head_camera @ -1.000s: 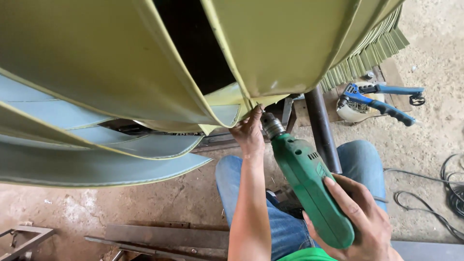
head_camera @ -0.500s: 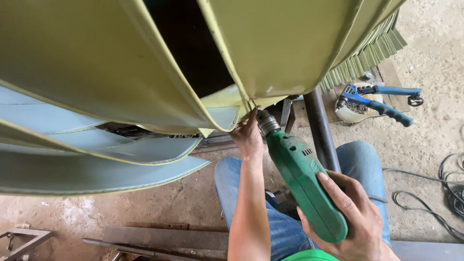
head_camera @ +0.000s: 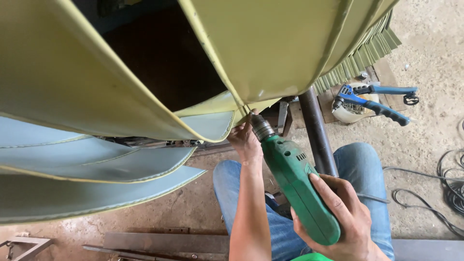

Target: The person sits on a stool under a large curved metal assembly and fastens overlapping sheet metal edges together. They align the sheets by hand, drill holes with a green electric drill, then use a blue hand riveter to set rivets, repeating the drill-and-rivet cycle along the seam.

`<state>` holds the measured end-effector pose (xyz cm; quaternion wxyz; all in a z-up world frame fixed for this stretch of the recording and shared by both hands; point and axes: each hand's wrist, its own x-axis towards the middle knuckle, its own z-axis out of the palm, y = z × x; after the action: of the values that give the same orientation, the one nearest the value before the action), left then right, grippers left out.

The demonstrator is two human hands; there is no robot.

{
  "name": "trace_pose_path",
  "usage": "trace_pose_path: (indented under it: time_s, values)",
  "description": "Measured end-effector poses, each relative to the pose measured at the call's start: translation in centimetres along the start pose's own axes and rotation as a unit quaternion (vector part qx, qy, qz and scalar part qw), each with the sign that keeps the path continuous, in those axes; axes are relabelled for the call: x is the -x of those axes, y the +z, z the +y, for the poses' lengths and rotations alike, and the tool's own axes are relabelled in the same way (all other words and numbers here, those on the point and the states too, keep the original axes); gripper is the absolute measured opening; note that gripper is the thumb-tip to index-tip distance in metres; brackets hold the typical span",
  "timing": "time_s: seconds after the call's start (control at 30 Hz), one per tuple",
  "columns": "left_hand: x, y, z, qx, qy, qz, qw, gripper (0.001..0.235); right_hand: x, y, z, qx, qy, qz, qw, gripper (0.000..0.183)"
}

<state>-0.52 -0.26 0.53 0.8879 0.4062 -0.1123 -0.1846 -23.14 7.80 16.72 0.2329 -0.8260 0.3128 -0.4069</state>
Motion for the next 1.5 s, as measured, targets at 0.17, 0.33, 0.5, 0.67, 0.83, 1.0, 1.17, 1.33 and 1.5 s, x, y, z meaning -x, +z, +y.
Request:
trace_pose_path:
  time_s: [0.17,0.33,0.5,0.67,0.83,1.0,1.17,1.33,1.5]
  values:
    - [-0.7,-2.2,-2.1,-0.048,0.055,-0.055,0.996,0.022,0.2,0.4,-0.3,0.018,-0.006,-0.002,1.0,0.075]
    - [-0.4,-1.0,-0.8,-0.002,0.045,-0.046,0.998,0.024,0.4,0.6,0.1,0.018,-0.016,-0.004,1.0,0.076]
    - [0.2,-0.9,-0.9,-0.007,0.025,-0.028,0.999,0.021,-0.5,-0.6,0.1,0.009,0.003,-0.012,1.0,0.075]
    - [0.0,-0.1,-0.4,-0.011,0.03,-0.002,0.999,0.026,-0.8,-0.5,0.3,0.026,-0.003,-0.016,1.0,0.074]
    - [-0.1,-0.5,-0.8,-0.02,0.004,0.0,1.0,0.027,-0.8,-0.3,0.2,0.028,-0.004,-0.013,0.999,0.075]
    - [-0.3,-1.3,-1.4,-0.045,0.042,-0.018,0.998,0.025,-1.1,-0.4,-0.3,0.037,-0.009,-0.019,0.999,0.074]
    - [0.4,-1.8,-0.4,-0.024,-0.007,-0.034,0.999,0.026,-2.2,0.4,-0.7,0.021,-0.008,-0.025,0.999,0.075]
    - [-0.2,-2.5,-3.4,-0.037,-0.011,-0.038,0.999,0.031,-1.4,0.8,-0.1,0.02,-0.009,-0.016,1.0,0.074]
    - [0.1,-0.4,0.1,-0.049,0.055,-0.047,0.996,0.031,1.9,-0.3,0.7,0.01,-0.006,0.009,1.0,0.071]
